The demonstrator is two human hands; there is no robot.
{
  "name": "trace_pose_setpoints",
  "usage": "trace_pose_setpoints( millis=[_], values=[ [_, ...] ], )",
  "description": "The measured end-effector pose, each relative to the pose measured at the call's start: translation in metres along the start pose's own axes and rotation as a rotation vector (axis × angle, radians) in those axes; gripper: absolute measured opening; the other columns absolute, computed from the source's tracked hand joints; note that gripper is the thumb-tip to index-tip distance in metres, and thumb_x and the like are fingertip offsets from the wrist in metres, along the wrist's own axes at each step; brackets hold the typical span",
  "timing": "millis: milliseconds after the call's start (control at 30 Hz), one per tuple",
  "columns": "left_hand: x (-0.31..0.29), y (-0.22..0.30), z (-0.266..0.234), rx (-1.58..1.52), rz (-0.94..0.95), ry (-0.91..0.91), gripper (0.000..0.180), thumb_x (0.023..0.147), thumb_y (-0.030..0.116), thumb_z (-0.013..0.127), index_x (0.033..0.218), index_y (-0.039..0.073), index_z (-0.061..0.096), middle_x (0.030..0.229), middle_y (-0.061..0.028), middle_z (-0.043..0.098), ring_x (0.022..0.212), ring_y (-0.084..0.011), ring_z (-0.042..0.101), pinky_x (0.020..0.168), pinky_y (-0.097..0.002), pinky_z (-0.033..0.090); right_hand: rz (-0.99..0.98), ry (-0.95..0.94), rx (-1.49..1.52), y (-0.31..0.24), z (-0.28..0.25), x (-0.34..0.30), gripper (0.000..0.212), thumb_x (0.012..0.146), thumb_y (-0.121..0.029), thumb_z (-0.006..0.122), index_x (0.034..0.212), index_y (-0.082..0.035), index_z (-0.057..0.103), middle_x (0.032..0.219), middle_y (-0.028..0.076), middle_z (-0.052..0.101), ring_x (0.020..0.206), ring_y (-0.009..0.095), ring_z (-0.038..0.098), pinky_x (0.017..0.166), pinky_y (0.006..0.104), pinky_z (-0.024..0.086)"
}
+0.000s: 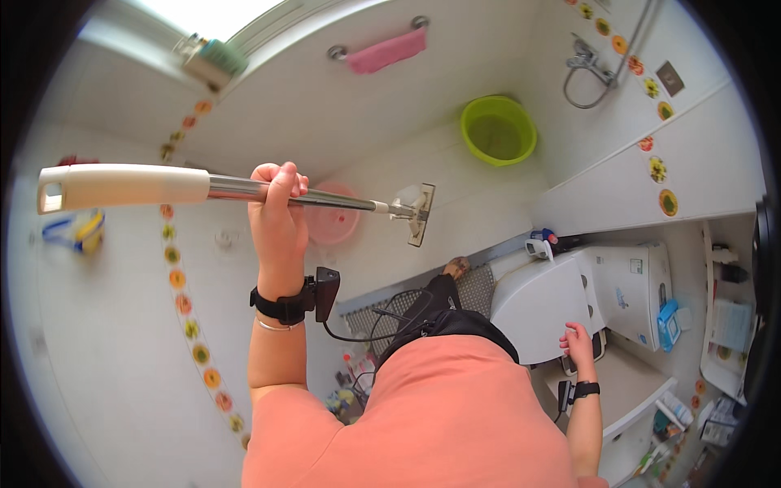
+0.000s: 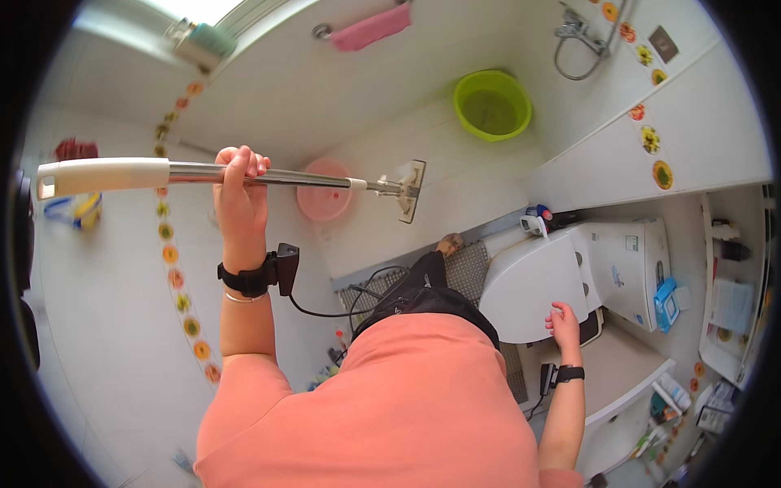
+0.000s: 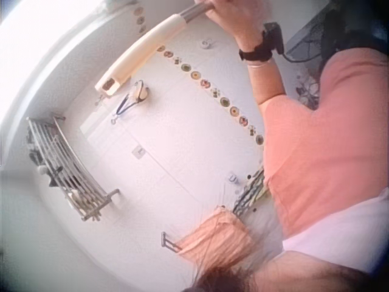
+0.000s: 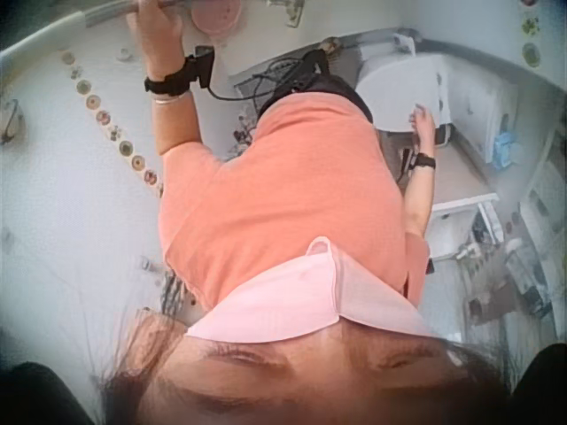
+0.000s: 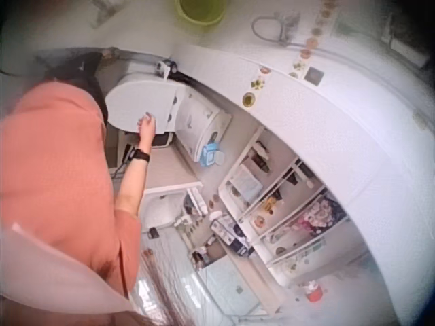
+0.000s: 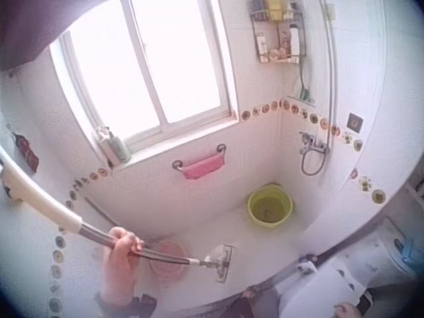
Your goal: The person mops the bathroom floor using a flat mop and a green bucket. They dip the mop into the bucket, wring it, and clean the floor around the toilet and a pink basin. The person moves the pink basin to reach the area underneath it and continues mopping.
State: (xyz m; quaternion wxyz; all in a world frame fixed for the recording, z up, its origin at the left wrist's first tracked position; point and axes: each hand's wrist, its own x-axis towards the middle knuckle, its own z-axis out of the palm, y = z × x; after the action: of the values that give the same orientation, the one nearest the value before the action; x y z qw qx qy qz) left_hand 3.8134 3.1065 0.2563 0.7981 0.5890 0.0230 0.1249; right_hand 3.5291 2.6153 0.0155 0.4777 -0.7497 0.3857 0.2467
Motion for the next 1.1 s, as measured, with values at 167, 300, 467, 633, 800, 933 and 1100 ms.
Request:
trace_pose_setpoints(
  millis=[167, 300, 467, 633, 800, 933, 1100],
  values=[
    [-0.107, 0.02, -0.063, -0.057, 0.038, -0.02, 0.011, 0.082, 0.002, 0.056, 0.091, 0.002, 0.05, 0.085, -0.0027, 0.047, 0.077, -0.0119, 0.044, 0.075, -0.0264, 0.038, -0.096, -0.16, -0.143, 0.038, 0.018, 0.0, 0.026, 0.088, -0.015, 0.048, 0.113, -0.007, 0.051, 0.076, 0.005, 0.06, 0.062, 0.011, 0.057, 0.05, 0.0241, 0.044],
    [-0.156, 0.032, -0.1, 0.094, 0.2, 0.045, 0.007, 0.086, 0.005, 0.057, 0.093, 0.003, 0.055, 0.085, -0.0022, 0.052, 0.079, -0.0087, 0.049, 0.076, -0.0259, 0.042, -0.034, -0.25, -0.215, 0.106, 0.02, -0.011, 0.025, 0.088, -0.015, 0.047, 0.112, -0.007, 0.051, 0.074, 0.006, 0.06, 0.057, 0.012, 0.057, 0.048, 0.0251, 0.044],
    [-0.177, 0.032, -0.134, 0.336, 0.331, 0.182, 0.013, 0.085, 0.013, 0.062, 0.085, 0.004, 0.052, 0.07, 0.0, 0.051, 0.057, -0.0083, 0.048, 0.064, -0.0234, 0.046, 0.052, -0.206, -0.261, 0.185, -0.01, -0.026, 0.025, 0.087, -0.016, 0.047, 0.11, -0.008, 0.051, 0.071, 0.006, 0.06, 0.053, 0.013, 0.057, 0.044, 0.027, 0.045],
    [-0.2, 0.042, -0.183, 0.394, 0.393, 0.424, 0.018, 0.088, 0.018, 0.058, 0.086, 0.004, 0.048, 0.068, -0.0001, 0.047, 0.059, -0.0084, 0.046, 0.059, -0.0225, 0.042, 0.113, -0.081, -0.185, 0.217, -0.026, -0.041, 0.024, 0.085, -0.016, 0.049, 0.108, -0.008, 0.053, 0.07, 0.005, 0.06, 0.052, 0.013, 0.056, 0.044, 0.0265, 0.044],
    [-0.224, 0.044, -0.222, 0.48, 0.446, 0.61, 0.02, 0.092, 0.021, 0.049, 0.087, 0.004, 0.041, 0.076, -0.002, 0.047, 0.065, -0.0089, 0.045, 0.066, -0.0234, 0.042, 0.127, -0.175, -0.252, 0.224, -0.005, -0.048, 0.023, 0.086, -0.015, 0.049, 0.107, -0.008, 0.053, 0.072, 0.005, 0.061, 0.054, 0.014, 0.058, 0.046, 0.0287, 0.045],
    [-0.233, 0.05, -0.245, 0.559, 0.481, 0.737, 0.021, 0.093, 0.021, 0.048, 0.089, 0.003, 0.039, 0.08, -0.0034, 0.049, 0.069, -0.0097, 0.049, 0.069, -0.0245, 0.047, 0.037, -0.262, -0.31, 0.206, 0.015, -0.044, 0.023, 0.086, -0.014, 0.049, 0.107, -0.006, 0.053, 0.071, 0.006, 0.06, 0.055, 0.015, 0.058, 0.046, 0.0277, 0.045],
    [-0.228, 0.059, -0.273, 0.526, 0.492, 0.786, 0.021, 0.091, 0.018, 0.051, 0.093, 0.002, 0.039, 0.075, -0.0044, 0.052, 0.061, -0.0117, 0.052, 0.062, -0.0253, 0.048, -0.021, -0.284, -0.324, 0.16, 0.033, -0.042, 0.026, 0.086, -0.012, 0.049, 0.111, -0.004, 0.051, 0.071, 0.008, 0.059, 0.053, 0.013, 0.054, 0.044, 0.0261, 0.042]
  ],
)
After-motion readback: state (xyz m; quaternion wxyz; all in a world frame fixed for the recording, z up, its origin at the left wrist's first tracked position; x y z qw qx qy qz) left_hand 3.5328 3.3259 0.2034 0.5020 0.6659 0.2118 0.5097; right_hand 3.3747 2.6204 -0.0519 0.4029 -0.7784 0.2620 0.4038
